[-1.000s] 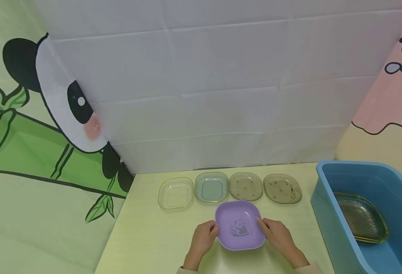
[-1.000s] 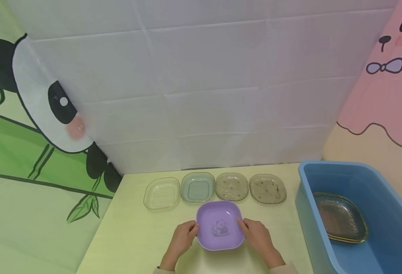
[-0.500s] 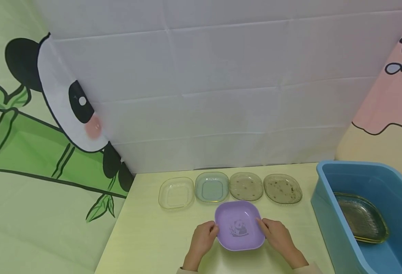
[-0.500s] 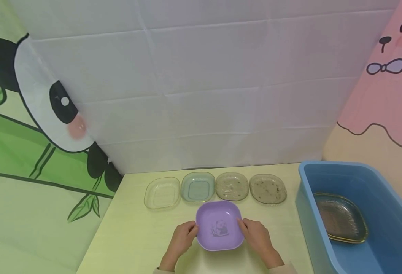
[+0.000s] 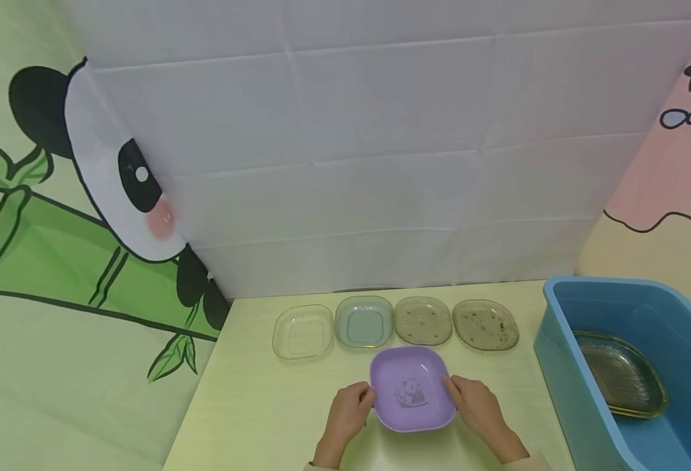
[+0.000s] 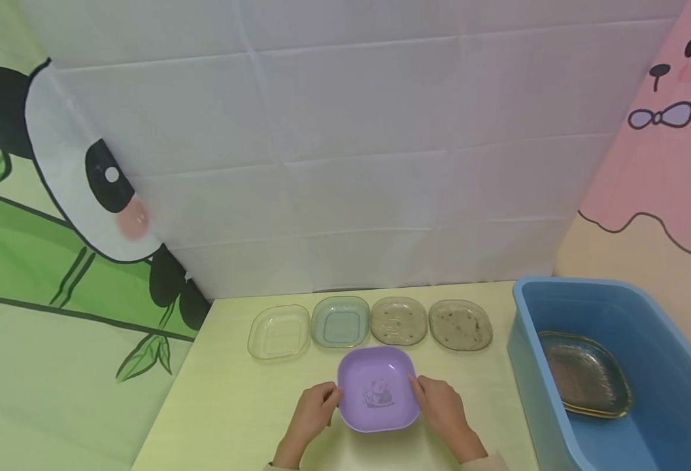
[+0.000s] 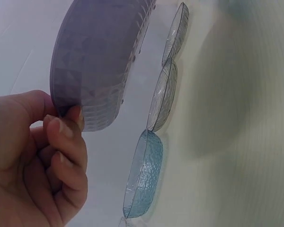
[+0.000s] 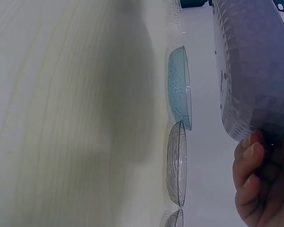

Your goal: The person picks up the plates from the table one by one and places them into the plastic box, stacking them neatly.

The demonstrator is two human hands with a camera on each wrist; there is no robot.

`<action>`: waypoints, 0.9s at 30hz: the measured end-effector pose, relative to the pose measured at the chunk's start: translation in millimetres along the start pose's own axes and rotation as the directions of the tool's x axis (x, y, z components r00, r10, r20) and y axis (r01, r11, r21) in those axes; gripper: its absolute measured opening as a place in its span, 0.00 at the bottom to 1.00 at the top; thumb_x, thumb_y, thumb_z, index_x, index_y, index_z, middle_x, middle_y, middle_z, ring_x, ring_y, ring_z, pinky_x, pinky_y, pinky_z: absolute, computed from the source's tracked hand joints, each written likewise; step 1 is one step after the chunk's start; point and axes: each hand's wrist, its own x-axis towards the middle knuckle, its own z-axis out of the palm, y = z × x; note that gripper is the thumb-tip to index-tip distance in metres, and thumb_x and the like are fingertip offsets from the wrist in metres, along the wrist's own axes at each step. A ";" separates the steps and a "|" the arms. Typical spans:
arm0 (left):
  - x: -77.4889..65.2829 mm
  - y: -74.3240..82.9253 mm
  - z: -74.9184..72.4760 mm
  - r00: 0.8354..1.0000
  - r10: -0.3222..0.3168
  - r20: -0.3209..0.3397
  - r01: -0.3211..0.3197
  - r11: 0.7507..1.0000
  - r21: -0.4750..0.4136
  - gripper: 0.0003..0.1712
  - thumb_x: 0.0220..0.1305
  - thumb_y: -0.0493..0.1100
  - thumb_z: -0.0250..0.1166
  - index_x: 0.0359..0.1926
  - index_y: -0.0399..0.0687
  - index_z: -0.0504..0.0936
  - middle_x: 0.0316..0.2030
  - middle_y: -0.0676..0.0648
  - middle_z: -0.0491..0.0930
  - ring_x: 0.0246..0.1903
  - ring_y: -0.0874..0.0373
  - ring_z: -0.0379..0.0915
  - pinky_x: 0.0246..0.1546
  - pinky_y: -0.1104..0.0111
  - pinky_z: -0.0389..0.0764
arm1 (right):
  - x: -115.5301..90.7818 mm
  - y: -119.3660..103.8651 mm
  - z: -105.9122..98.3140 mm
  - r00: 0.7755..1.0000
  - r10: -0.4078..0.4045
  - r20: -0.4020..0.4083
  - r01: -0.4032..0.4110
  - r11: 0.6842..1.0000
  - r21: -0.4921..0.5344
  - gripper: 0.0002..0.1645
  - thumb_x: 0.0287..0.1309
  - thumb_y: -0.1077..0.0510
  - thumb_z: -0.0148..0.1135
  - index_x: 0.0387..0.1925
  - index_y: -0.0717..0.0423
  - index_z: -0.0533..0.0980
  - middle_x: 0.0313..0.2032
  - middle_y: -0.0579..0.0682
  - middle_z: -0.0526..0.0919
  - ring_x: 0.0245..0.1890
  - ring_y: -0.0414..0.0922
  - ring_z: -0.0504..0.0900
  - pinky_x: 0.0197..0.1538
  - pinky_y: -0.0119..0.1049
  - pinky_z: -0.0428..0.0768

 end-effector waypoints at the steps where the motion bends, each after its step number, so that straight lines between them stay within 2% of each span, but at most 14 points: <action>1: -0.2 -0.2 0.2 1.000 0.001 0.001 -0.001 1.000 -0.006 0.15 0.61 0.41 0.53 0.18 0.47 0.73 0.11 0.60 0.62 0.08 0.71 0.59 0.12 0.76 0.61 | 0.0 -0.3 -0.7 1.000 0.002 0.000 -0.002 1.000 -0.005 0.23 0.65 0.51 0.50 0.13 0.49 0.62 0.11 0.39 0.63 0.13 0.35 0.58 0.19 0.26 0.57; 9: 0.0 -1.3 -3.2 1.000 -0.019 -0.012 0.018 0.998 -0.066 0.19 0.66 0.50 0.54 0.21 0.46 0.76 0.10 0.57 0.66 0.09 0.70 0.61 0.14 0.75 0.65 | 7.1 -2.4 -14.0 0.999 -0.031 -0.014 0.029 0.996 -0.081 0.23 0.66 0.51 0.48 0.14 0.50 0.62 0.11 0.41 0.61 0.14 0.37 0.58 0.18 0.29 0.56; 15: -0.5 -5.8 -6.0 0.998 -0.054 -0.021 0.052 0.996 -0.070 0.21 0.66 0.54 0.53 0.21 0.46 0.77 0.11 0.55 0.68 0.09 0.69 0.62 0.14 0.75 0.67 | 23.6 -6.3 -39.6 0.991 -0.104 -0.082 0.088 0.979 -0.187 0.21 0.66 0.52 0.48 0.16 0.51 0.64 0.11 0.43 0.63 0.14 0.39 0.61 0.17 0.32 0.59; 19: -3.3 -7.9 -6.9 0.998 -0.055 -0.018 0.054 0.995 -0.079 0.21 0.65 0.53 0.54 0.21 0.45 0.77 0.11 0.54 0.69 0.09 0.68 0.62 0.13 0.74 0.67 | 36.0 -15.2 -60.8 0.983 -0.138 -0.121 0.111 0.972 -0.208 0.20 0.66 0.52 0.46 0.18 0.52 0.67 0.13 0.44 0.66 0.15 0.40 0.63 0.18 0.34 0.61; 22: -4.9 -8.7 -7.5 0.998 -0.061 -0.013 0.060 0.995 -0.081 0.22 0.65 0.53 0.54 0.22 0.43 0.77 0.11 0.55 0.68 0.08 0.68 0.61 0.13 0.74 0.66 | 47.2 -26.3 -77.9 0.971 -0.179 -0.155 0.144 0.966 -0.216 0.20 0.67 0.52 0.45 0.18 0.52 0.66 0.14 0.44 0.66 0.16 0.40 0.63 0.18 0.34 0.60; 24: -5.6 -9.0 -7.9 0.998 -0.067 -0.008 0.066 0.994 -0.083 0.22 0.65 0.53 0.55 0.22 0.41 0.78 0.11 0.55 0.68 0.08 0.68 0.61 0.12 0.74 0.66 | 55.5 -35.6 -90.1 0.954 -0.229 -0.194 0.179 0.953 -0.244 0.21 0.67 0.53 0.46 0.16 0.52 0.64 0.13 0.45 0.64 0.14 0.40 0.61 0.18 0.34 0.59; 27: -5.6 -9.4 -8.0 0.997 -0.074 0.001 0.074 0.994 -0.083 0.22 0.65 0.53 0.55 0.23 0.40 0.78 0.11 0.55 0.68 0.08 0.68 0.61 0.12 0.74 0.66 | 66.6 -52.2 -111.4 0.936 -0.254 -0.244 0.182 0.942 -0.281 0.22 0.66 0.53 0.47 0.15 0.53 0.62 0.11 0.46 0.63 0.12 0.41 0.60 0.16 0.34 0.57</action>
